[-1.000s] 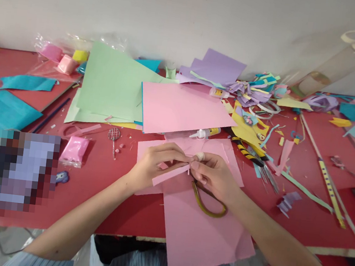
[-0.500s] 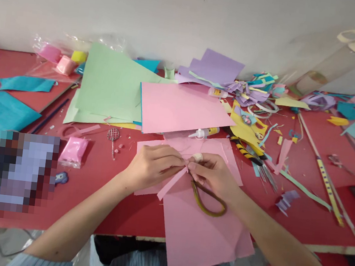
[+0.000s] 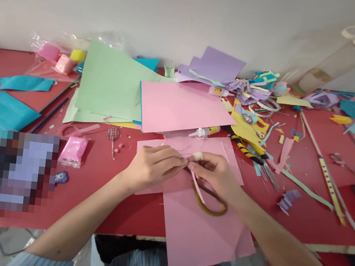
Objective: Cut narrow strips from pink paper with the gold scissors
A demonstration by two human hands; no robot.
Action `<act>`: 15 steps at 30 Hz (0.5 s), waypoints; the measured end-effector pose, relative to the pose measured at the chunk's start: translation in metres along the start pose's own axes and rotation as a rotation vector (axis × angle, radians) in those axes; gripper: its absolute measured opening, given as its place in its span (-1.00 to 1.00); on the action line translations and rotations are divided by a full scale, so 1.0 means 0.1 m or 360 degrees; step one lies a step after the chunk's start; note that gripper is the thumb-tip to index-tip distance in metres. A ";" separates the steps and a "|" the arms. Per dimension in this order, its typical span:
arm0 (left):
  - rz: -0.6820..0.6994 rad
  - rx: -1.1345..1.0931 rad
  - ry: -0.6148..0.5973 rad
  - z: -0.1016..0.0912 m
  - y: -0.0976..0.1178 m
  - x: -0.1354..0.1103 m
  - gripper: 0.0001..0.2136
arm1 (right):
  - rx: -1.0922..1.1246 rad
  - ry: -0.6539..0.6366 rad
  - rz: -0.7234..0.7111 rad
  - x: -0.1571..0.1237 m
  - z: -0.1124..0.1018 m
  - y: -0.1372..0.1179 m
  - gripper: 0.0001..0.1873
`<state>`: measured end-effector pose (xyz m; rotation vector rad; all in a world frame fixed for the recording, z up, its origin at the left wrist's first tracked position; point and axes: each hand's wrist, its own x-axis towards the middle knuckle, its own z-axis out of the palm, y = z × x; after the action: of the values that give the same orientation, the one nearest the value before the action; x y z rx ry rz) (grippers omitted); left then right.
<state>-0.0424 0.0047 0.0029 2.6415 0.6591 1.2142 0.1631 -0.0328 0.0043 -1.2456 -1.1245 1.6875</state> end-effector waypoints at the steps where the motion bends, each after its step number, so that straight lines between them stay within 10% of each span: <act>1: -0.0022 -0.0022 -0.0003 0.00 0.00 0.00 -0.94 | -0.0034 -0.0009 -0.0039 0.00 0.00 -0.01 -0.77; 15: -0.0070 0.0047 -0.0019 0.00 -0.01 -0.01 -0.94 | -0.0251 0.0041 -0.0201 0.00 0.01 -0.06 -0.84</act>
<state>-0.0427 0.0052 0.0019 2.6411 0.7344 1.1851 0.1620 -0.0309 0.0097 -1.2611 -1.3134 1.5089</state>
